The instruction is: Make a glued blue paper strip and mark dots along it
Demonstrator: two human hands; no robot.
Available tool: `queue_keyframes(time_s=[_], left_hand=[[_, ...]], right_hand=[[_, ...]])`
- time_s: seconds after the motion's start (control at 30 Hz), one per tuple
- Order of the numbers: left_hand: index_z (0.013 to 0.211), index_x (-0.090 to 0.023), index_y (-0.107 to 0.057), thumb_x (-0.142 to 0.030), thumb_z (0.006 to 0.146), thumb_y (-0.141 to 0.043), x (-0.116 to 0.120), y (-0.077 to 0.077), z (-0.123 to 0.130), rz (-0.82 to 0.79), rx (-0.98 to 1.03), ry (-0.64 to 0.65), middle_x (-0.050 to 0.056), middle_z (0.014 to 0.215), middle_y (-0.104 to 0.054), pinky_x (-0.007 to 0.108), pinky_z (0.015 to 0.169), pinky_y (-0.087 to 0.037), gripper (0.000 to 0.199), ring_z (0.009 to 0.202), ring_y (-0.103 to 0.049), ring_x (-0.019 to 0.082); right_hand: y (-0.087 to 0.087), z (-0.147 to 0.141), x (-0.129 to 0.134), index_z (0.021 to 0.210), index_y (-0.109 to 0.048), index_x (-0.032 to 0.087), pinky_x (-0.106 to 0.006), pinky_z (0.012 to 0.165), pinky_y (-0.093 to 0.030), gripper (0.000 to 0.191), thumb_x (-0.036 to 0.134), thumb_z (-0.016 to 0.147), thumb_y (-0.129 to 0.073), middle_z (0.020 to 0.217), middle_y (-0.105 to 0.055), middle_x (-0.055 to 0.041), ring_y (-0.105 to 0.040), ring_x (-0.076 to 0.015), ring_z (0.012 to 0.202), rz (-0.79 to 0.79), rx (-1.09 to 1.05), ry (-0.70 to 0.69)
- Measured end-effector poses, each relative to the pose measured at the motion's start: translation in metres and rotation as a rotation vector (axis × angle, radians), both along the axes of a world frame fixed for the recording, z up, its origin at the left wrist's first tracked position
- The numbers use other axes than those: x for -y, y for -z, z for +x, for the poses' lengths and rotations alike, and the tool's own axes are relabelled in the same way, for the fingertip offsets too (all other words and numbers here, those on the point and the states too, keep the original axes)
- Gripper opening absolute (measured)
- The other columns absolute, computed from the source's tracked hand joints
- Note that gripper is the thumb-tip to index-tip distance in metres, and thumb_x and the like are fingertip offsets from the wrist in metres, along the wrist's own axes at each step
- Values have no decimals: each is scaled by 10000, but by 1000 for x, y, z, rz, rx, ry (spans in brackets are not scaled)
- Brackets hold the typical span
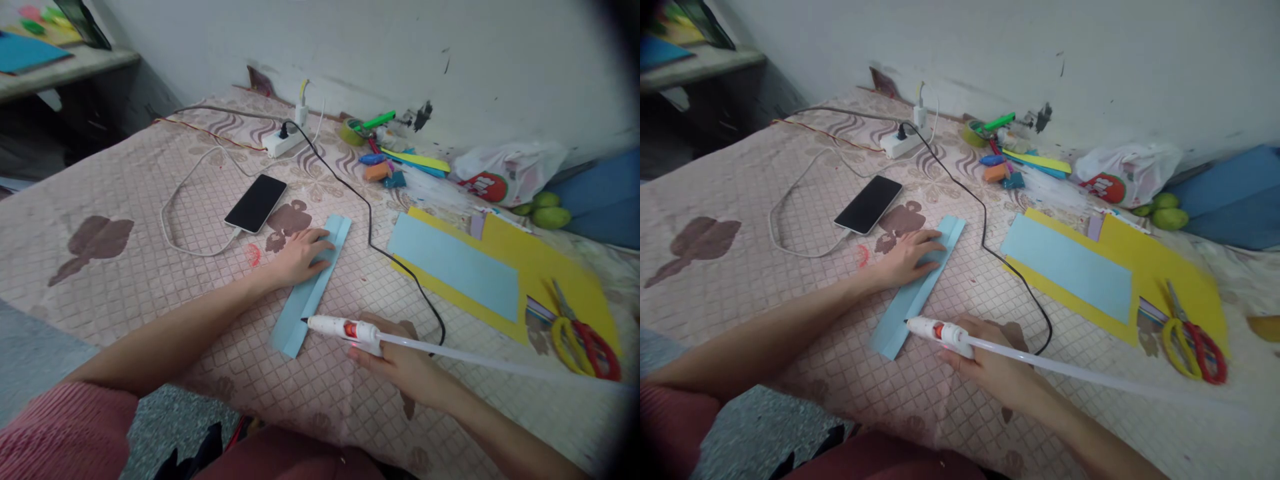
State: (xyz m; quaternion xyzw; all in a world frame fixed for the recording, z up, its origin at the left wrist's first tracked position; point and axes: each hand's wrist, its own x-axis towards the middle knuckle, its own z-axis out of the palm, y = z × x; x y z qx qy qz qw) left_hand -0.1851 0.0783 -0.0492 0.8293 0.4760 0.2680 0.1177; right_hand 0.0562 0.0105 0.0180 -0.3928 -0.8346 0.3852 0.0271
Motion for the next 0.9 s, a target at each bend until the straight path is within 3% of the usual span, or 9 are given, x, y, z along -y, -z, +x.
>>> queue_keyframes(time_s=[0.27,0.47,0.63,0.9], left_hand=[[1117,-211,-559,-222,852,-496,-1,-1,1,6,19,-1,114,1274,-470,482,940,-376,273,1166,-451,266],[1132,-198,-546,-180,843,-483,-1,-2,1,7,28,-5,116,1266,-487,472,951,-384,296,1165,-463,255],[1181,-144,-489,-145,814,-501,-3,0,1,19,93,-22,140,1230,-522,462,944,-408,368,1145,-489,244],[1110,-148,-537,-114,795,-499,-3,1,0,32,146,-17,139,1235,-508,470,961,-411,319,1143,-495,243]], right_hand=[[8,6,-8,945,-586,213,-324,713,-456,241,413,856,-485,899,-631,-38,-581,-185,807,28,18,51],[12,7,-16,1117,-545,242,-343,782,-459,321,420,861,-471,979,-628,-40,-583,-212,930,61,9,65],[14,8,-21,1114,-556,221,-348,783,-470,325,411,867,-465,1006,-638,-59,-590,-219,934,75,-30,69],[20,10,-28,1119,-565,218,-401,857,-455,341,417,860,-469,1056,-645,-67,-581,-247,1000,76,-57,122]])
